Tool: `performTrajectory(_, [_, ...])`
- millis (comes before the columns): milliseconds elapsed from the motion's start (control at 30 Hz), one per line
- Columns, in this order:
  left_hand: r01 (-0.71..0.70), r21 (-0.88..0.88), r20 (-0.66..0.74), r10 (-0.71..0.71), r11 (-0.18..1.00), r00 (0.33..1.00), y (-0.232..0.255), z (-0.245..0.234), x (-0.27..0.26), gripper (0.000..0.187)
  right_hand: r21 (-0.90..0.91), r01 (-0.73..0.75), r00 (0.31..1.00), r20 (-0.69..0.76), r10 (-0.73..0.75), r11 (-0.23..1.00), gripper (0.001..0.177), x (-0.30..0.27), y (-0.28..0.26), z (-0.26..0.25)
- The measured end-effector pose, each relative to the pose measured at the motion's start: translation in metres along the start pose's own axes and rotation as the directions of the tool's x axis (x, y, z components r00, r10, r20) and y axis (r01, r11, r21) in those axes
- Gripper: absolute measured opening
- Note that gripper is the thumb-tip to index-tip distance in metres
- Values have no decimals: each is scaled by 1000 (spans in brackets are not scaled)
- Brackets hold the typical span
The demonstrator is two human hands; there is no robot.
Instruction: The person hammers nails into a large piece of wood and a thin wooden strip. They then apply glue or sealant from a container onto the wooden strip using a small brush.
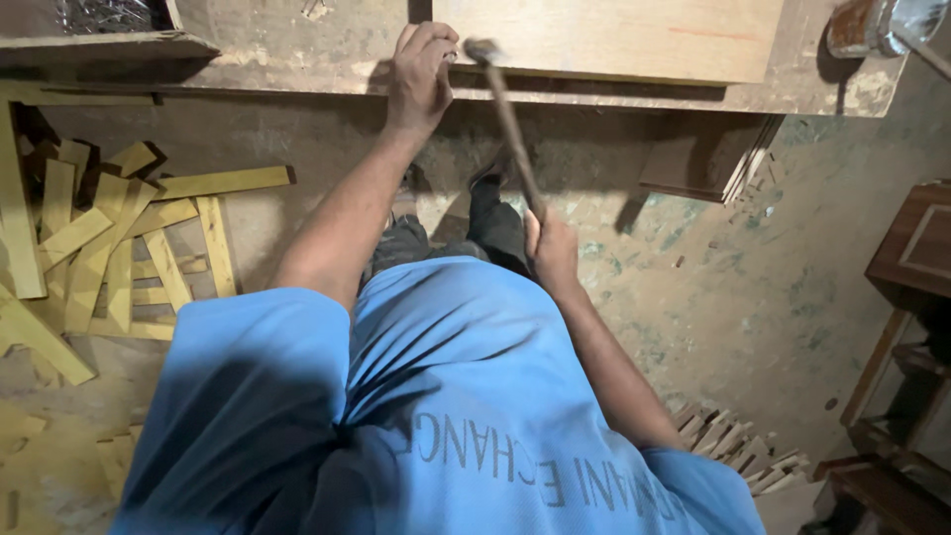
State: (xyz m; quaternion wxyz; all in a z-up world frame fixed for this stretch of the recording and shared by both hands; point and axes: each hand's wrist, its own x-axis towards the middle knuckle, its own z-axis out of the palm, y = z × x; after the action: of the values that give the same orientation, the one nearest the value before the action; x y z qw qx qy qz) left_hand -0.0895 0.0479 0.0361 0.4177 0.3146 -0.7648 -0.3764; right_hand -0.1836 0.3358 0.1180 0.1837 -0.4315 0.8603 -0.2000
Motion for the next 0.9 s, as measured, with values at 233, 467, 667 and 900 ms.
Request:
performTrajectory(233, [7,-44,-7,-7,999,1000,-2,0,-8,19,76,-40,999,-18,41,996,22,1,8,-4])
performTrajectory(467, [428,-241,-260,-483,871,836,-19,13,-46,35,258,-125,992,29,122,958,22,-22,10,-32])
performTrajectory(667, [437,-321,-342,-533,840,774,-18,39,-55,32,280,-58,996,87,34,958,22,-10,-11,-54])
performTrajectory(900, [444,-444,-368,-610,778,702,-6,42,-50,34,45,14,992,124,-20,999,25,21,-52,-77])
